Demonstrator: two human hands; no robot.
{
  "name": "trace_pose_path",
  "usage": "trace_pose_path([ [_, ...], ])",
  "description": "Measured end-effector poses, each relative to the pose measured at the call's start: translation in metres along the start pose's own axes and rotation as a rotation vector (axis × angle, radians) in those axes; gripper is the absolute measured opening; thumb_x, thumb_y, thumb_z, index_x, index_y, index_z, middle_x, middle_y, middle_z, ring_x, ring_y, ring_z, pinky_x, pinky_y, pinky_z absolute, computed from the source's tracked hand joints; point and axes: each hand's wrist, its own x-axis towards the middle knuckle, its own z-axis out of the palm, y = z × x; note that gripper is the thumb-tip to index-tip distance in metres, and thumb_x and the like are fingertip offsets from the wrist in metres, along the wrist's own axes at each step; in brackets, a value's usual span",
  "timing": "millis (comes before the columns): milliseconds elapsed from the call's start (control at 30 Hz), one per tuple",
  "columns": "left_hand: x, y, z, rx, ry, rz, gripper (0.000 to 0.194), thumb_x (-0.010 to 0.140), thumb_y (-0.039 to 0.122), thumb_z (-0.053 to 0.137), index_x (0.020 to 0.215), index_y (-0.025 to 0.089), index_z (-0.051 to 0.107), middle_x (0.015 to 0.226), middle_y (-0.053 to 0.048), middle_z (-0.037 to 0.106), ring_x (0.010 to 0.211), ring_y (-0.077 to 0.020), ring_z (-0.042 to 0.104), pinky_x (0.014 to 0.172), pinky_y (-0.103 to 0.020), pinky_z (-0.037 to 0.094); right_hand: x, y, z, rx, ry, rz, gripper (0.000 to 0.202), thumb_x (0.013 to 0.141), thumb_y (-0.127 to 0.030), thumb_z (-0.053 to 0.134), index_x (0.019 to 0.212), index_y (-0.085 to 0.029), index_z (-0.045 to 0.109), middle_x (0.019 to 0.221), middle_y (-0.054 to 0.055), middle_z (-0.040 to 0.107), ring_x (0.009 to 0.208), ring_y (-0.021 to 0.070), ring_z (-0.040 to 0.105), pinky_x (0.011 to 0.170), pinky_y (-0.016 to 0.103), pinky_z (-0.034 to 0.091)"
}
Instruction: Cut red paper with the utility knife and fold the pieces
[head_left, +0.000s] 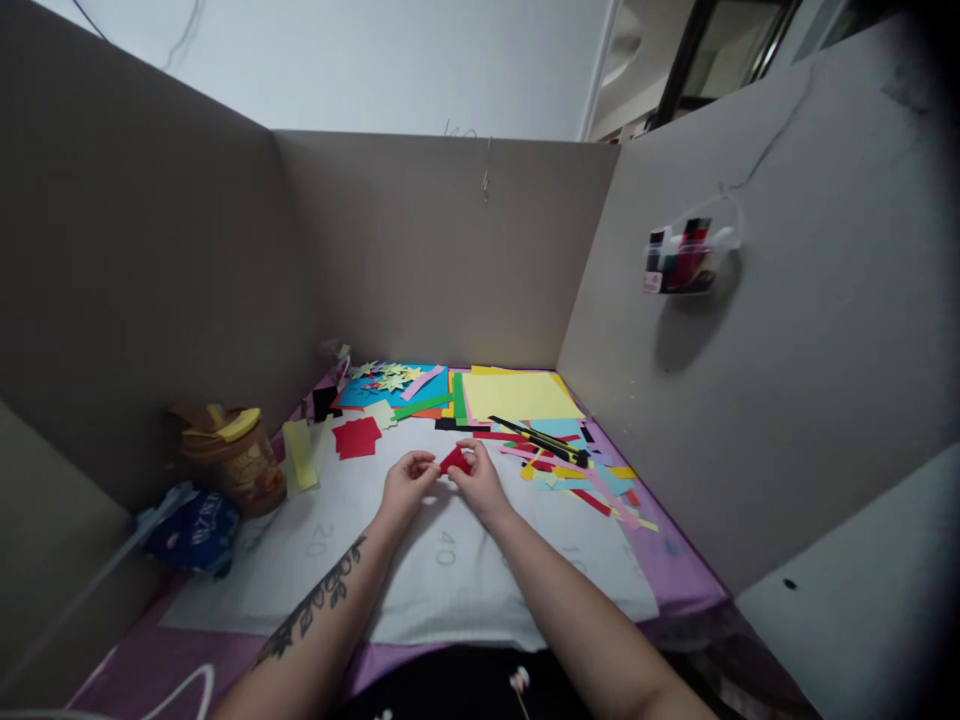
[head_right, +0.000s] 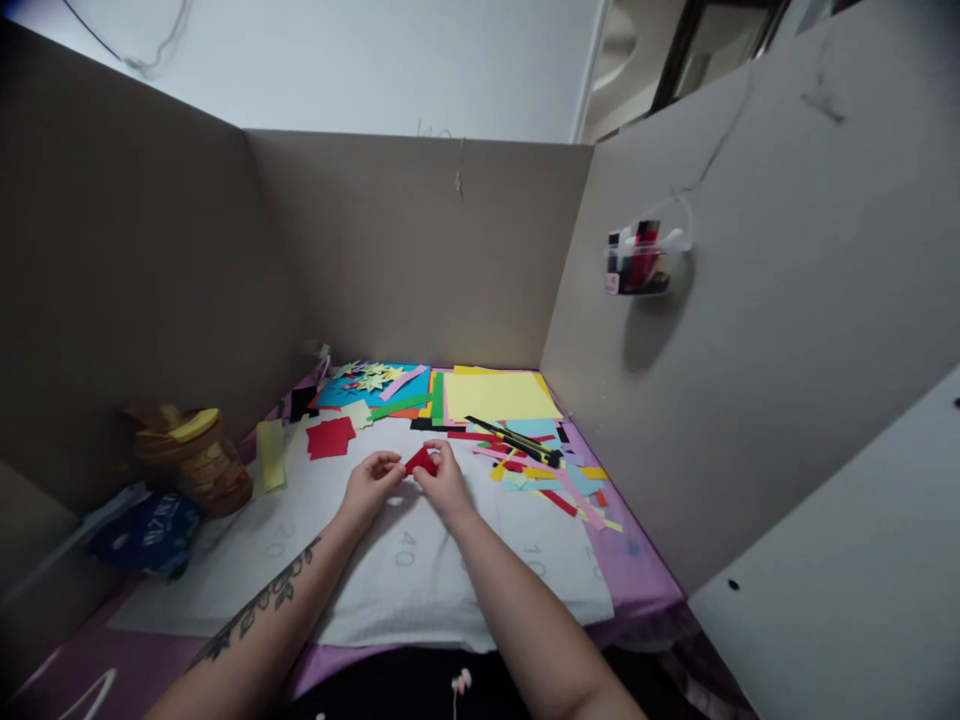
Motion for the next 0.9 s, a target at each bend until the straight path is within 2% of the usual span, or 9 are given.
trace_pose_path([
  [200,-0.0026,0.0022,0.0027,0.023,-0.088,0.012,0.027,0.064,0.033,0.071,0.083,0.014,0.066,0.07,-0.005,0.068,0.063,-0.0156,0.061,0.059,-0.025,0.045,-0.0026,-0.002,-0.0025,-0.053,-0.039,-0.015,0.035,0.068,-0.017,0.057,0.1,-0.023,0.046,0.068,-0.006,0.059,0.058,0.012,0.054,0.056,0.023,0.04],
  [367,-0.0021,0.0028,0.0001,0.043,-0.078,0.011,0.024,0.066,0.032,0.069,0.081,0.014,0.067,0.071,-0.005,0.069,0.062,-0.0153,0.06,0.058,-0.024,0.044,0.0017,-0.0007,-0.0047,0.005,-0.016,0.026,0.033,0.066,-0.018,0.059,0.097,-0.022,0.048,0.063,-0.007,0.056,0.056,0.0119,0.053,0.056,0.023,0.04],
  [600,-0.0021,0.003,0.0001,0.035,-0.112,0.005,0.022,0.067,0.032,0.07,0.078,0.013,0.067,0.067,-0.003,0.067,0.059,-0.0126,0.058,0.055,-0.021,0.041,0.004,0.0001,-0.0038,-0.012,-0.004,0.044,0.015,0.063,-0.018,0.061,0.078,-0.019,0.057,0.067,-0.004,0.058,0.06,0.0115,0.052,0.058,0.023,0.039],
  [900,-0.0019,0.0029,0.0005,-0.006,-0.109,-0.02,0.022,0.065,0.032,0.07,0.075,0.013,0.066,0.064,-0.002,0.066,0.056,-0.0111,0.055,0.053,-0.02,0.038,0.0029,0.0,-0.0051,0.012,-0.015,0.118,0.009,0.063,-0.021,0.062,0.071,-0.018,0.056,0.053,-0.006,0.053,0.049,0.0097,0.046,0.049,0.021,0.033],
])
